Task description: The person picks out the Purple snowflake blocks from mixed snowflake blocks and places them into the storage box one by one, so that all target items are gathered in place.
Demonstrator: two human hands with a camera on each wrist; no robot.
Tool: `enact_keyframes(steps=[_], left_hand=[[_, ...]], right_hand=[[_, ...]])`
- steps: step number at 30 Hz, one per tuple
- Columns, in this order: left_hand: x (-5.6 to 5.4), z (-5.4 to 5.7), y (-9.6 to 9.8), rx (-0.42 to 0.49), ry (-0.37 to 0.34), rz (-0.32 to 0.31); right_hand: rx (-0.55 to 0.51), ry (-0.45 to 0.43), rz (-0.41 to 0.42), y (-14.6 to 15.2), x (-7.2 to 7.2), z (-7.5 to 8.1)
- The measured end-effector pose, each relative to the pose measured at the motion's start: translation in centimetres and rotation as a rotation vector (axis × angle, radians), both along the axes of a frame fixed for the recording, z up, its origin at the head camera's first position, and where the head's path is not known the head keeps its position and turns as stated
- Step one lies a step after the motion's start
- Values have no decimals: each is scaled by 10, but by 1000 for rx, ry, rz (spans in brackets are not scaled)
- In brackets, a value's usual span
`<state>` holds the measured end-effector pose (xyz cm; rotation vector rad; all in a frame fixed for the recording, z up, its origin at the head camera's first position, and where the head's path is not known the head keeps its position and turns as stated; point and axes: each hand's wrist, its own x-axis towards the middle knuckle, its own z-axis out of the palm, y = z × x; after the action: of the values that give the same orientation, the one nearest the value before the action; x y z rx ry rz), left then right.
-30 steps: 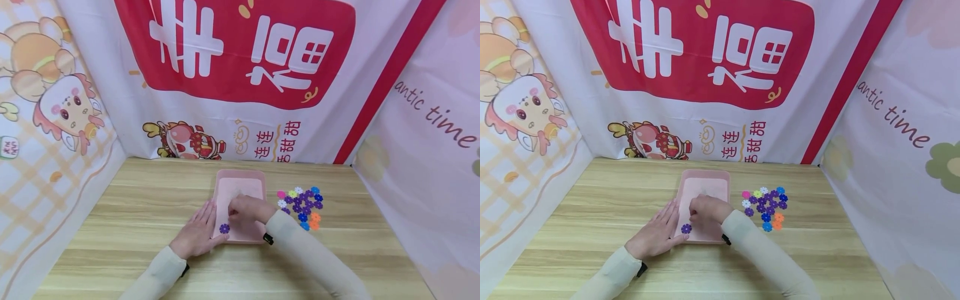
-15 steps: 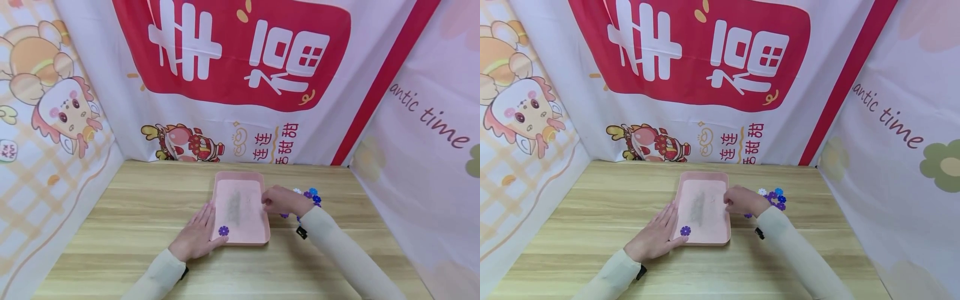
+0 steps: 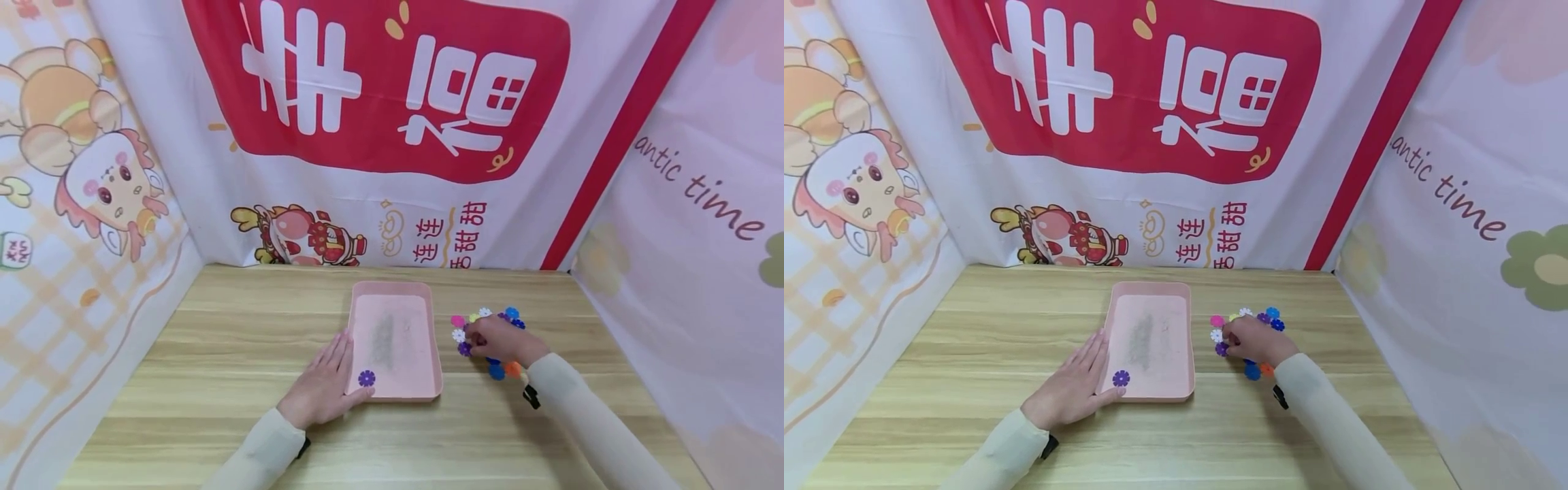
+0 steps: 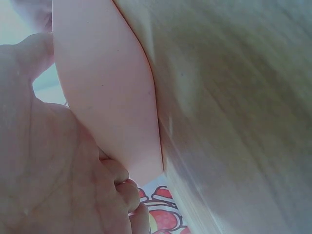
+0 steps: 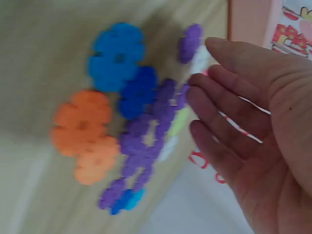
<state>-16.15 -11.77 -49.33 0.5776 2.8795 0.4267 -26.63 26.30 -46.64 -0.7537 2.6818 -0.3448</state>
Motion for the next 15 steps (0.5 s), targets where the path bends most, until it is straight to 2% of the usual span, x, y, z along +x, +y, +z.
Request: enact_keyframes(steps=[5, 11, 15], left_hand=[[-1, 1, -2, -4, -1, 7], [0, 1, -3, -1, 8, 3], [1, 1, -2, 11, 7, -3]], right_hand=[[-51, 38, -25, 2, -1, -16], [-68, 69, -36, -1, -3, -22], [-80, 41, -63, -3, -6, -25]])
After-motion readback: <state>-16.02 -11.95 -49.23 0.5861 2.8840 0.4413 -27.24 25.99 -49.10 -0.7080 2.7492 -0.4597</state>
